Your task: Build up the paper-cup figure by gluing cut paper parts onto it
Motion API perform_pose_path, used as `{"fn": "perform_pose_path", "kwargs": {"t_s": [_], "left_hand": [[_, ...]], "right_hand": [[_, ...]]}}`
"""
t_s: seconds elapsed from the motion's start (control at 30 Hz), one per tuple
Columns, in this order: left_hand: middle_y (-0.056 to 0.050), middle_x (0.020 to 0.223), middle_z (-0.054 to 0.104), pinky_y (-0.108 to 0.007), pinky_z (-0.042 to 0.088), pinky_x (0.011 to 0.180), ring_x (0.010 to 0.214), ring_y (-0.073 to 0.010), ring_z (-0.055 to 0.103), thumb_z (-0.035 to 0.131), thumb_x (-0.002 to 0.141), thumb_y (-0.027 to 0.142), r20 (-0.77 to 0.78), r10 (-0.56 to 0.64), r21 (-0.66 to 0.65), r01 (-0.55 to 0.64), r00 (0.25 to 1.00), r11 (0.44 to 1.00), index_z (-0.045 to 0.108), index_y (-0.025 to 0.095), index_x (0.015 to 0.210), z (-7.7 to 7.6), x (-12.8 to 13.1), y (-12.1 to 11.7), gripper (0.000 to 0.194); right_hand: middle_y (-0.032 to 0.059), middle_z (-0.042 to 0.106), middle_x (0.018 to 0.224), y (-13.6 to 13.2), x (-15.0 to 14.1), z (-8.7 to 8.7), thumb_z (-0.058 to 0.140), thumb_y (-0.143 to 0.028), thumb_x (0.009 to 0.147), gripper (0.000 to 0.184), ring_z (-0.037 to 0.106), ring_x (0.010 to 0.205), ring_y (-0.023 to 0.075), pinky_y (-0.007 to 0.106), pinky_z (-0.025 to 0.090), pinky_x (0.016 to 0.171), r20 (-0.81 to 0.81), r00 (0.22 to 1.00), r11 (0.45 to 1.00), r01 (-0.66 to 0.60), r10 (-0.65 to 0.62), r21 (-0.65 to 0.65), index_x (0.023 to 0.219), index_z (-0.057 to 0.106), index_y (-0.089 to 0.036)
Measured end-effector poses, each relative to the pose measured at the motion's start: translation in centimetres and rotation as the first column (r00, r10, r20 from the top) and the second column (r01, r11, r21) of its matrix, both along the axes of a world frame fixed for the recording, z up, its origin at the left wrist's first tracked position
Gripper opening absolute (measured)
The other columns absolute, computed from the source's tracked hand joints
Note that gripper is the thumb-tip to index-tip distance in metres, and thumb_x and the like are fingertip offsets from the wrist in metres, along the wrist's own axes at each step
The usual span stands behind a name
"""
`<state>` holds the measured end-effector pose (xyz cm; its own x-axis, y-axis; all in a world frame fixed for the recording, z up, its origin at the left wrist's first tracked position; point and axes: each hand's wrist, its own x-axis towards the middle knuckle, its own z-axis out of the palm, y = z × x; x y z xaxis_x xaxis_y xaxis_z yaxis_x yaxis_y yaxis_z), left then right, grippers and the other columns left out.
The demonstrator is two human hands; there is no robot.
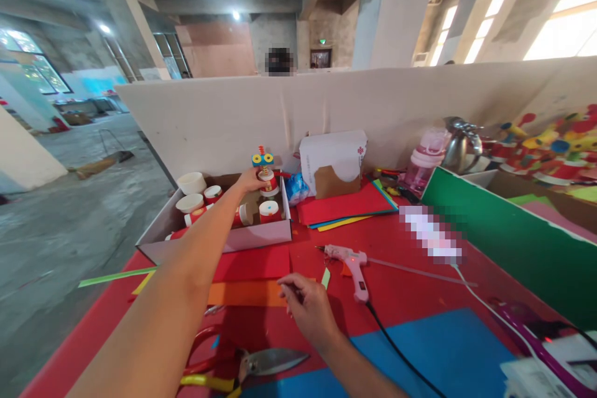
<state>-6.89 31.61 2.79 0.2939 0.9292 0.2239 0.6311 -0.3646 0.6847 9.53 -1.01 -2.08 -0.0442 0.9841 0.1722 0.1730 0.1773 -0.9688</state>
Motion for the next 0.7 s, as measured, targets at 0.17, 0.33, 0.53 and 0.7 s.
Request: {"fn": "perform_pose_path", "kwargs": {"t_s": [0.17, 0.33, 0.53, 0.7], "left_hand": [[-0.005, 0.091, 0.072, -0.033, 0.051, 0.081, 0.088, -0.0252, 0.066, 0.072, 0.052, 0.029, -0.007, -0.001, 0.026, 0.001, 1.0, 1.0, 0.065, 0.016, 0.095, 0.12, 0.4, 0.05, 0.045], [-0.004, 0.088, 0.072, -0.033, 0.051, 0.08, 0.087, -0.0255, 0.066, 0.072, 0.054, 0.029, -0.014, 0.008, 0.033, -0.007, 1.0, 0.999, 0.065, 0.017, 0.092, 0.09, 0.73, 0.09, 0.041], [-0.008, 0.094, 0.071, -0.034, 0.05, 0.081, 0.088, -0.0268, 0.066, 0.073, 0.053, 0.031, -0.02, 0.025, 0.031, -0.025, 0.999, 0.999, 0.064, 0.016, 0.093, -0.06, 0.58, 0.52, 0.044], [-0.006, 0.089, 0.071, -0.034, 0.051, 0.079, 0.085, -0.0256, 0.066, 0.073, 0.051, 0.03, -0.024, 0.003, -0.004, -0.003, 1.0, 1.0, 0.065, 0.016, 0.092, -0.12, 0.24, 0.92, 0.044]], "right_hand": [[0.0012, 0.064, 0.067, 0.0, -0.02, -0.01, 0.048, -0.026, 0.083, 0.02, 0.051, 0.047, 0.0083, 0.018, 0.039, 0.046, 0.001, 1.0, 1.0, 0.002, -0.002, -0.004, 0.086, 0.066, -0.018], [0.0009, 0.064, 0.067, 0.01, 0.07, -0.26, 0.048, -0.025, 0.083, 0.02, 0.052, 0.047, 0.0088, 0.018, 0.04, 0.046, 0.024, 1.0, 1.0, 0.0, 0.0, 0.0, 0.088, 0.067, -0.02], [0.0008, 0.064, 0.066, 0.03, 0.11, -0.02, 0.048, -0.026, 0.083, 0.021, 0.051, 0.047, 0.0086, 0.019, 0.04, 0.046, 0.038, 0.999, 1.0, -0.004, 0.003, 0.008, 0.088, 0.067, -0.019], [0.0007, 0.063, 0.066, 0.01, 0.1, 0.06, 0.047, -0.025, 0.083, 0.021, 0.051, 0.047, 0.0084, 0.018, 0.039, 0.046, 0.036, 0.999, 1.0, -0.004, 0.004, 0.002, 0.087, 0.067, -0.018]]}}
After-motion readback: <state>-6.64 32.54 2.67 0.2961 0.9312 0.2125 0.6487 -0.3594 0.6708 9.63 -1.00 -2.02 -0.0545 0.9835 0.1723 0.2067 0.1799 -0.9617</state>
